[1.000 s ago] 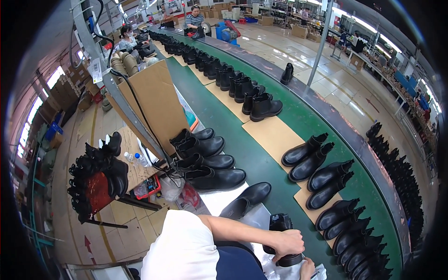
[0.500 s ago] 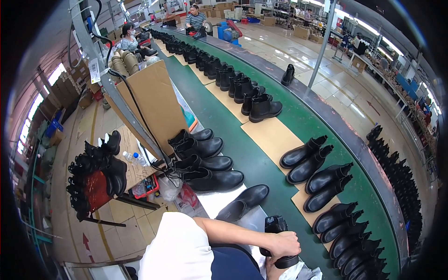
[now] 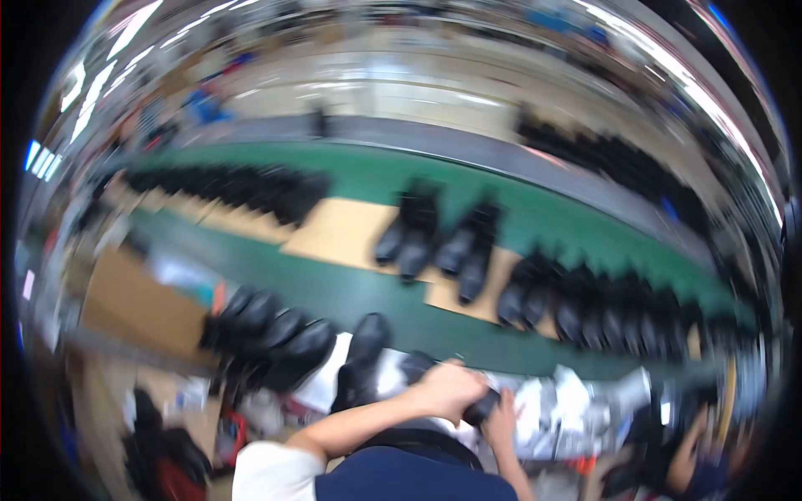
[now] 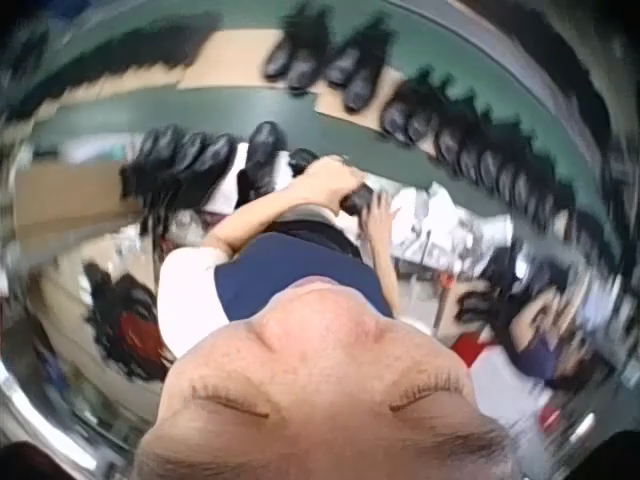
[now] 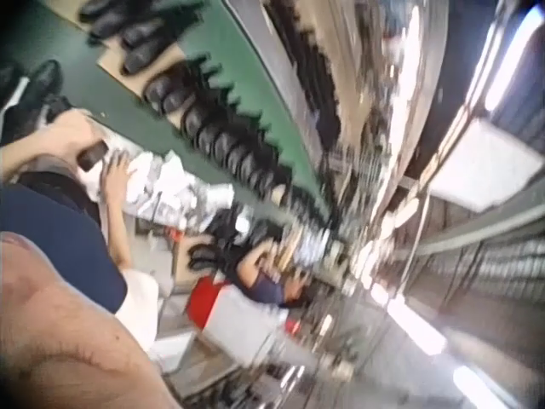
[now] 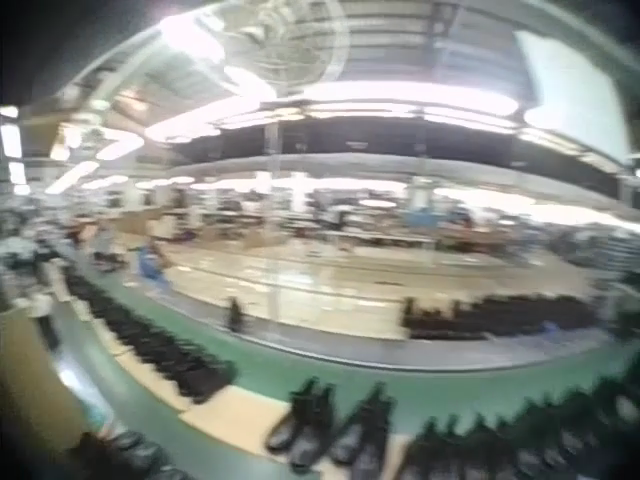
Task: Inspecting and cleaning black boots on a production line.
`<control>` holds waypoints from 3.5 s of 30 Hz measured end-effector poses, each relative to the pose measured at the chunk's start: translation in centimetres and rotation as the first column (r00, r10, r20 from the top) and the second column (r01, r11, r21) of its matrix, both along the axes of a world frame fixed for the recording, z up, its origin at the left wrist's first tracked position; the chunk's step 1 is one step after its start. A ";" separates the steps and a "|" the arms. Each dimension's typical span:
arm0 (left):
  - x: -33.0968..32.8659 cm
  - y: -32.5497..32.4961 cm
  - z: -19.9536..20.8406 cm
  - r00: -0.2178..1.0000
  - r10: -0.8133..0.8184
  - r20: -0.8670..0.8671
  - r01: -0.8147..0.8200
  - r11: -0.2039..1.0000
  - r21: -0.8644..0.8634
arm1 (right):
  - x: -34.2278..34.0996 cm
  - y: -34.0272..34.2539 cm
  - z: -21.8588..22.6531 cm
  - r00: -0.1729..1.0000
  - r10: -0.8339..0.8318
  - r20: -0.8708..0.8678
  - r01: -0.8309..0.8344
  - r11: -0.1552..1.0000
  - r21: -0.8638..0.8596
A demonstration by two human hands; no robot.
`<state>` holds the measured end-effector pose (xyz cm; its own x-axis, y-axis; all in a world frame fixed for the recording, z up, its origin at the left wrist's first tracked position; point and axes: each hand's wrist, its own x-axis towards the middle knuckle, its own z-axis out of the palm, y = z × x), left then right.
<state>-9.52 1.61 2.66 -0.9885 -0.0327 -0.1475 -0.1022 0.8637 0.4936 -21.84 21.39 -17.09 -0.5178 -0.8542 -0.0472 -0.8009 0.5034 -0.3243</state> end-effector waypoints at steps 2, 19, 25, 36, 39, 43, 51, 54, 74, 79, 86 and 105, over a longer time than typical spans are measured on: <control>2.1 -0.7 0.2 0.996 0.082 -0.042 -0.082 0.997 0.005 | 0.9 -1.9 0.1 0.981 0.090 -0.170 -0.096 0.995 -0.026; 0.4 1.3 -2.5 0.993 -0.029 -0.118 0.022 0.998 -0.064 | 1.1 1.3 -0.8 0.989 -0.142 -0.046 0.145 0.987 0.075; -0.1 0.7 -2.4 1.000 -0.015 -0.024 0.016 1.000 0.025 | 0.6 1.8 -1.7 0.987 -0.155 -0.050 0.155 0.988 -0.001; -0.6 1.0 -2.2 0.997 -0.065 -0.030 0.065 0.998 0.000 | 2.2 3.1 -0.9 0.961 -0.267 -0.067 0.269 0.963 0.008; -1.0 1.1 -2.1 0.996 -0.083 -0.043 0.082 0.997 -0.008 | 2.8 4.0 -1.4 0.946 -0.314 -0.082 0.313 0.950 -0.016; -1.1 1.3 -1.7 0.995 -0.091 -0.033 0.091 0.996 -0.005 | 3.7 5.1 -1.0 0.940 -0.332 -0.083 0.331 0.943 -0.021; -2.2 2.0 -1.9 0.991 -0.130 -0.027 0.128 0.990 -0.057 | 4.8 7.3 -0.8 0.909 -0.410 -0.082 0.403 0.911 -0.083; -1.8 2.3 -1.8 0.989 -0.144 -0.019 0.142 0.988 -0.067 | 6.1 8.0 -0.3 0.898 -0.429 -0.097 0.418 0.901 -0.118; -3.0 5.9 1.2 0.988 0.028 -0.154 -0.083 0.929 -0.360 | -4.7 18.5 5.3 0.522 -0.850 -0.067 0.612 0.428 -0.665; -1.0 5.2 2.8 0.992 0.118 -0.048 -0.127 0.889 -0.441 | -12.8 25.6 2.6 0.496 -0.858 0.131 0.741 0.341 -0.578; -2.9 7.3 -2.4 0.947 0.228 -0.227 -0.308 0.847 -0.434 | -29.5 19.9 -4.1 0.809 -0.288 0.513 0.552 0.672 -0.493; 3.4 9.5 -0.9 0.707 0.707 -0.039 -0.682 0.665 -0.305 | -30.3 8.8 8.4 0.810 0.123 0.573 0.209 0.853 -0.479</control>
<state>-6.09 11.15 1.78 -0.6483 -0.7559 -0.0915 -0.7545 0.6216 0.2104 -52.19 30.17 -8.66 -0.5723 -0.8160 0.0811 -0.3661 0.1657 -0.9157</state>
